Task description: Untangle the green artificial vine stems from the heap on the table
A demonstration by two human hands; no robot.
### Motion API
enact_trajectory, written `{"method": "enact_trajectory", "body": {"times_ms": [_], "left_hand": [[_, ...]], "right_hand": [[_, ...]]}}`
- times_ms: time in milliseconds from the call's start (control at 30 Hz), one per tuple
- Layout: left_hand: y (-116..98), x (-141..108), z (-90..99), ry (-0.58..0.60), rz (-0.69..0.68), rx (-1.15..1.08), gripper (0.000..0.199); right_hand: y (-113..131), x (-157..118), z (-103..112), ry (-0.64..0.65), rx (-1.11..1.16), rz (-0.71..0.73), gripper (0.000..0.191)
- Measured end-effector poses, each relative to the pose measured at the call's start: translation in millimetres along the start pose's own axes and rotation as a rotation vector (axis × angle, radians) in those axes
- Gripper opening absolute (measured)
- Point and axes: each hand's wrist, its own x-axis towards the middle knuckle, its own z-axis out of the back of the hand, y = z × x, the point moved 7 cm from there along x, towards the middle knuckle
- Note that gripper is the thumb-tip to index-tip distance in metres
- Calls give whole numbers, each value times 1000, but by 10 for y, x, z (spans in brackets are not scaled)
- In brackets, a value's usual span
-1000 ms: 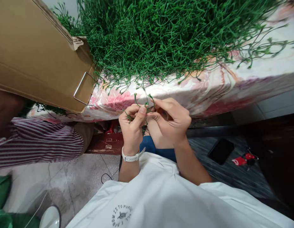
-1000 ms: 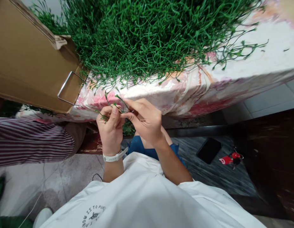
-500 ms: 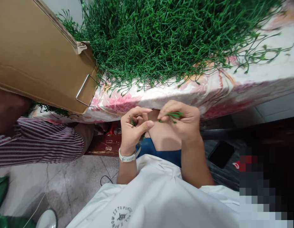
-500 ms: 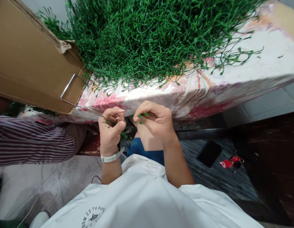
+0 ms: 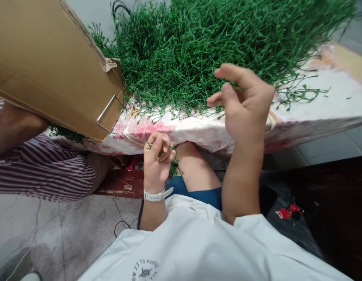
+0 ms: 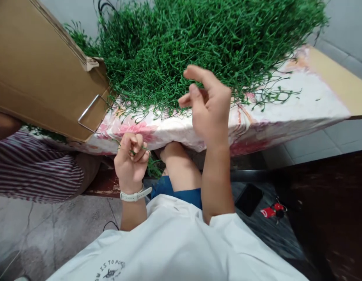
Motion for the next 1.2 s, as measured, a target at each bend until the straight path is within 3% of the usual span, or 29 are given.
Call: {"method": "enact_trajectory", "body": {"times_ms": [100,167,233,300,467,600,700,833,967,1100,1200], "left_hand": [[-8,31,9,-6,50,-148,36],[-33,53,28,-24,33,-213,29],[-71,71,54,-58,-20,-221,25],[-109,82,77,-98,-86,-129,25],[-133,66,102,-151,-206,254,43],[10,34,99,-27,-234,364,67],[247,17,83,131,-93,479,64],[388,-32,17,319,-7,734,33],[327,-51,-10,334,-3,924,43],[283,-80,-44,348,-17,943,46],[212,-78,69,278,-41,910,48]], "right_hand": [[98,-527,-179,137,66,-39,19],[116,-811,-386,351,144,-92,24],[100,-1000,-577,554,197,-116,31],[44,-1069,-676,630,192,-126,33],[-64,-1028,-677,448,292,-196,30],[-66,-1027,-586,153,391,-242,30],[-80,-1053,-495,-59,353,-250,24],[-223,-1058,-472,-63,475,-349,24],[-411,-1024,-335,-95,549,-346,30],[-582,-1012,-182,-156,485,-307,34],[-624,-944,82,-260,434,-218,29]]}}
